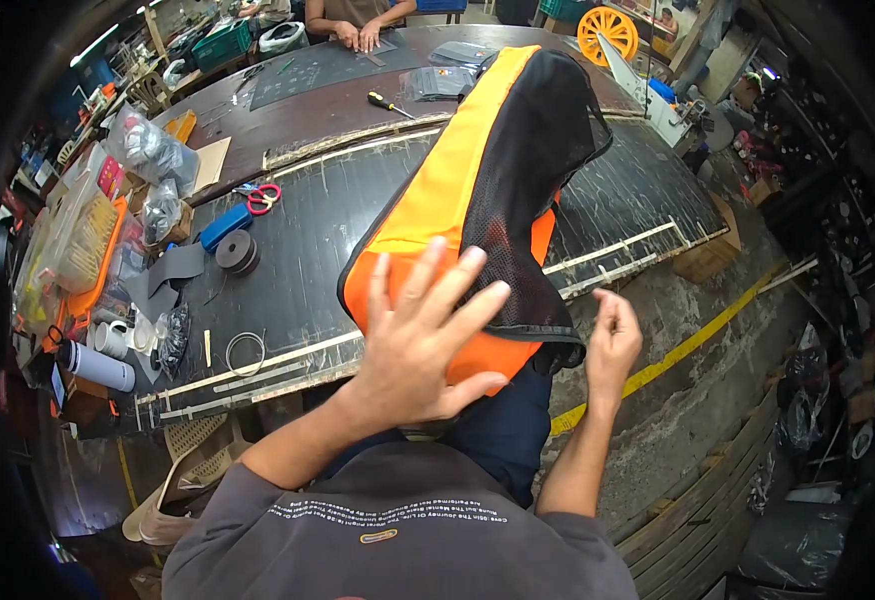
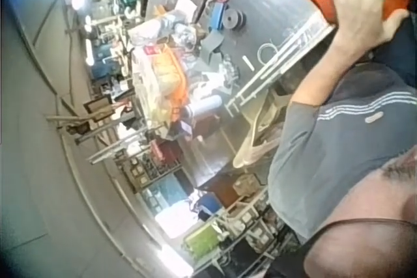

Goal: Inspecting and testing the zippers and structural components of a large orange textile bag on a workshop table.

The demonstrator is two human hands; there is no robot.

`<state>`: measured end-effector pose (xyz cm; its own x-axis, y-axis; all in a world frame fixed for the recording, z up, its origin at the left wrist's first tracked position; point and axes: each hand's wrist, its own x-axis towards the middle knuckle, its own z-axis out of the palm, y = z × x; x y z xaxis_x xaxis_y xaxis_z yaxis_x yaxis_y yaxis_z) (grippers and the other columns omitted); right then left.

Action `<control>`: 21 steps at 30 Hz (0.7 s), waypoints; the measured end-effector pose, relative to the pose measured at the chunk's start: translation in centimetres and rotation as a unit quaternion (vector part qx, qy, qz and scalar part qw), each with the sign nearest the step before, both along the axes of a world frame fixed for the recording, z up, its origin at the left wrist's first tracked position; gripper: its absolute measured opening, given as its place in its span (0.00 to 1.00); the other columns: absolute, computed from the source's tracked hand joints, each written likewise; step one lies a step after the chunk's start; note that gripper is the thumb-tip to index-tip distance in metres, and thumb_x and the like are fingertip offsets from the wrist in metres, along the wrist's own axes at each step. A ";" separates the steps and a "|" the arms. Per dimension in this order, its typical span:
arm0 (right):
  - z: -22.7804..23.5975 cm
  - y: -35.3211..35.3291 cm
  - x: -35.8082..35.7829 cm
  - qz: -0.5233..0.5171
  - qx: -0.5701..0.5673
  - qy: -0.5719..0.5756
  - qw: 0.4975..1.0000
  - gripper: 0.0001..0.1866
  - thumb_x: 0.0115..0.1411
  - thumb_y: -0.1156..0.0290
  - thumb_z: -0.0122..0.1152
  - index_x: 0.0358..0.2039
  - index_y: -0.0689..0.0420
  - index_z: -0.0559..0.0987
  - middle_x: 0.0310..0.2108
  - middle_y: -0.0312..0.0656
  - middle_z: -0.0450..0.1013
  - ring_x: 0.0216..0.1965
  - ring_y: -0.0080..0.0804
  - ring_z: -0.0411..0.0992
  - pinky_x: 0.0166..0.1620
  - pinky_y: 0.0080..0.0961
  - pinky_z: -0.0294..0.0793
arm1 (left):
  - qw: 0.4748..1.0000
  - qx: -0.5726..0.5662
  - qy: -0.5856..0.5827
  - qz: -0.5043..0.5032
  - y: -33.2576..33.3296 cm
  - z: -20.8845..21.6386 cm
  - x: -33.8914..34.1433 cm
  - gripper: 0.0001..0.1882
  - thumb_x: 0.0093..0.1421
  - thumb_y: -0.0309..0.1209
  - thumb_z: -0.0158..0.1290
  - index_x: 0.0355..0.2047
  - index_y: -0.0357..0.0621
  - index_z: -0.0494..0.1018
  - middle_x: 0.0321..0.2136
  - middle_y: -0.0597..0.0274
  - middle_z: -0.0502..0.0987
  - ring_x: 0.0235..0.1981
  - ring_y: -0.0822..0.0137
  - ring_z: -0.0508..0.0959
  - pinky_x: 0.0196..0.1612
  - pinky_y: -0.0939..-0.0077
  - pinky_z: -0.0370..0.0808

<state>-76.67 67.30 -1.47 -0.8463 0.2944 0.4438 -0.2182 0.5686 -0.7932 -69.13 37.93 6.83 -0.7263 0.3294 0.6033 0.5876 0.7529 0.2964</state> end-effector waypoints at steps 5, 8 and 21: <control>-9.4 0.4 0.4 0.090 0.002 0.004 0.996 0.11 0.69 0.72 0.61 0.46 0.64 0.85 0.33 0.42 0.82 0.37 0.30 0.80 0.45 0.31 0.78 | 0.996 -0.053 0.062 0.039 4.1 -3.5 -1.1 0.38 0.54 0.51 0.69 0.65 0.58 0.76 0.76 0.41 0.59 0.79 0.42 0.56 0.74 0.18 0.39; -11.7 -1.1 0.8 0.118 0.023 0.060 0.991 0.17 0.65 0.80 0.59 0.53 0.64 0.84 0.41 0.44 0.85 0.43 0.39 0.83 0.52 0.36 0.80 | 0.992 -0.041 0.106 0.056 5.5 -4.4 -1.5 0.24 0.57 0.45 0.68 0.53 0.56 0.80 0.74 0.43 0.64 0.77 0.45 0.60 0.74 0.19 0.39; -13.7 -6.9 2.9 0.113 -0.432 -0.264 0.855 0.22 0.70 0.60 0.73 0.25 0.47 0.70 0.17 0.26 0.66 0.13 0.16 0.62 0.18 0.20 0.58 | 0.877 0.438 0.143 0.133 -9.2 -2.5 -7.4 0.09 0.80 0.33 0.50 0.48 0.39 0.71 0.37 0.71 0.71 0.38 0.79 0.68 0.44 0.81 0.69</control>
